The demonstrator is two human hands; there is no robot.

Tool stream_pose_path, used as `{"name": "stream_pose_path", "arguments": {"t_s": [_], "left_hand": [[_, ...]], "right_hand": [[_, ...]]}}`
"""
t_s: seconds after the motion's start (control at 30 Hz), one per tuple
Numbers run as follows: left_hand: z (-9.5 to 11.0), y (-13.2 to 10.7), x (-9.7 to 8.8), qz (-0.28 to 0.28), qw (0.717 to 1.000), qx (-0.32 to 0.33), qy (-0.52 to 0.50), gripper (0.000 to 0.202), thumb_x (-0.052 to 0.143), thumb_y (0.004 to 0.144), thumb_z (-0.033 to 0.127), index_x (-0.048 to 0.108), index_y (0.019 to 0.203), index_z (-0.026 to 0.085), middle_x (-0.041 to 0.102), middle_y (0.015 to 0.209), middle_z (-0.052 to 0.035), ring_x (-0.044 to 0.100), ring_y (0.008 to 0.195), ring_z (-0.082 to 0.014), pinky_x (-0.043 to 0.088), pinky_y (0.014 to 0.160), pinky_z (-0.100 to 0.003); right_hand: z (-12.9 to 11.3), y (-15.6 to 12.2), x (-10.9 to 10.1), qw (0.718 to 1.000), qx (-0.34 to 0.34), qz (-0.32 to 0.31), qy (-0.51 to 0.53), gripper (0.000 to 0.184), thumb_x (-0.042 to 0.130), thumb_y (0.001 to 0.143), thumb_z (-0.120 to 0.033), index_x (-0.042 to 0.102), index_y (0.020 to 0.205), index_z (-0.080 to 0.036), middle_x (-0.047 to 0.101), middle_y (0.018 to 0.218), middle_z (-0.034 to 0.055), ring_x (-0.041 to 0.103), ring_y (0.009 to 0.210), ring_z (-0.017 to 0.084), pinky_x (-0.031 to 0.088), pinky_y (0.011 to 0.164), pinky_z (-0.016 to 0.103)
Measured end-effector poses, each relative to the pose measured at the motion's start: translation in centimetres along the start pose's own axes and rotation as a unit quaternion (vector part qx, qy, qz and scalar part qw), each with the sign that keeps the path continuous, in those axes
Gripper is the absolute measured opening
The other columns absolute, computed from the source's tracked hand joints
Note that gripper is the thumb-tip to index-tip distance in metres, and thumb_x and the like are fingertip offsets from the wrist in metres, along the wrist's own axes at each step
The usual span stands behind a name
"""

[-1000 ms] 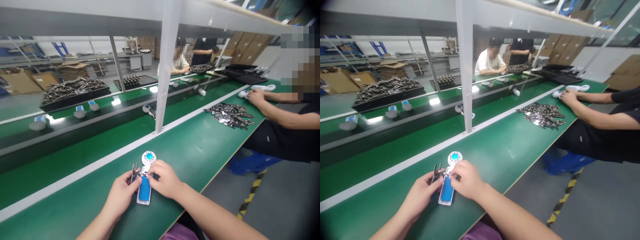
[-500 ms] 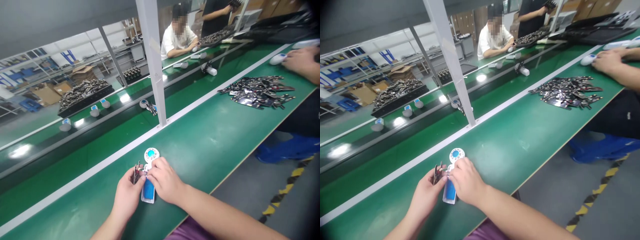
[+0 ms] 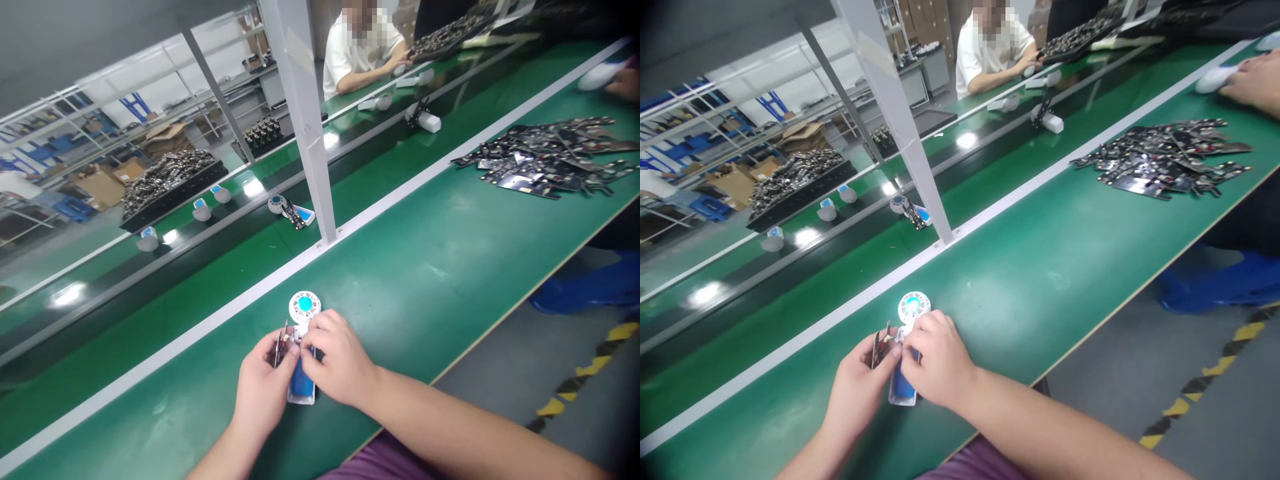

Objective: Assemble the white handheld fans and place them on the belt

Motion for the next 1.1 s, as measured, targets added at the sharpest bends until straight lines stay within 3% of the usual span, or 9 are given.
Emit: {"name": "stream_pose_path", "arguments": {"t_s": [0.1,0.27,0.43,0.83,0.97,1.1], "left_hand": [[0.7,-0.2,0.0,-0.013,0.995,0.074,0.063,0.030,0.061,0.086,0.038,0.069,0.111,0.024,0.070,0.104,-0.0033,0.064,0.097,-0.0187,0.049,0.087,-0.029],[1.3,-0.9,-0.4,0.005,0.962,0.194,0.192,0.026,0.053,0.093,0.028,0.068,0.113,0.022,0.066,0.086,-0.0022,0.061,0.079,-0.0142,0.048,0.072,-0.025],[1.4,-1.6,0.0,0.026,0.925,0.290,0.245,0.028,0.052,0.094,0.020,0.065,0.118,0.022,0.065,0.092,-0.0030,0.061,0.082,-0.0124,0.049,0.074,-0.023],[1.7,-1.8,0.4,0.071,0.846,0.381,0.366,0.037,0.053,0.091,0.014,0.058,0.127,0.022,0.063,0.100,-0.0069,0.059,0.088,-0.0170,0.051,0.075,-0.028],[1.5,-1.9,0.3,0.094,0.835,0.374,0.392,0.036,0.054,0.091,0.016,0.059,0.126,0.024,0.057,0.097,-0.0068,0.057,0.082,-0.0157,0.050,0.066,-0.024],[1.5,-2.0,0.5,0.084,0.835,0.387,0.382,0.040,0.054,0.091,0.013,0.056,0.129,0.023,0.057,0.101,-0.0076,0.058,0.086,-0.0161,0.051,0.071,-0.026]], "right_hand": [[0.0,0.1,-0.1,1.000,0.019,0.018,0.016,0.012,0.061,0.072,-0.008,0.058,0.067,-0.018,0.058,0.077,0.0021,0.050,0.082,0.019,0.039,0.078,0.035],[0.1,0.2,-0.3,0.997,0.049,0.038,0.047,0.015,0.059,0.070,-0.005,0.054,0.065,-0.018,0.059,0.072,0.0008,0.051,0.078,0.018,0.039,0.076,0.033],[-0.1,0.3,-0.4,0.996,0.061,0.030,0.056,0.017,0.059,0.072,-0.005,0.052,0.063,-0.018,0.059,0.069,-0.0002,0.051,0.078,0.018,0.038,0.077,0.033],[0.2,0.6,-0.4,0.991,0.093,0.001,0.096,0.024,0.059,0.074,-0.005,0.048,0.058,-0.019,0.058,0.065,-0.0011,0.051,0.074,0.017,0.040,0.075,0.033],[0.2,0.7,-0.5,0.992,0.088,-0.012,0.091,0.025,0.060,0.073,-0.004,0.047,0.056,-0.019,0.058,0.064,-0.0023,0.050,0.074,0.017,0.039,0.074,0.032],[0.4,0.6,-0.4,0.989,0.110,-0.013,0.094,0.026,0.060,0.073,-0.004,0.047,0.055,-0.018,0.057,0.062,-0.0024,0.050,0.072,0.016,0.039,0.073,0.032]]}}
Point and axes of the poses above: each hand's wrist, its own y-axis towards the middle knuckle, its own x-axis out of the palm, z = x × y, the point moved 5 cm from there along y, towards the middle knuckle
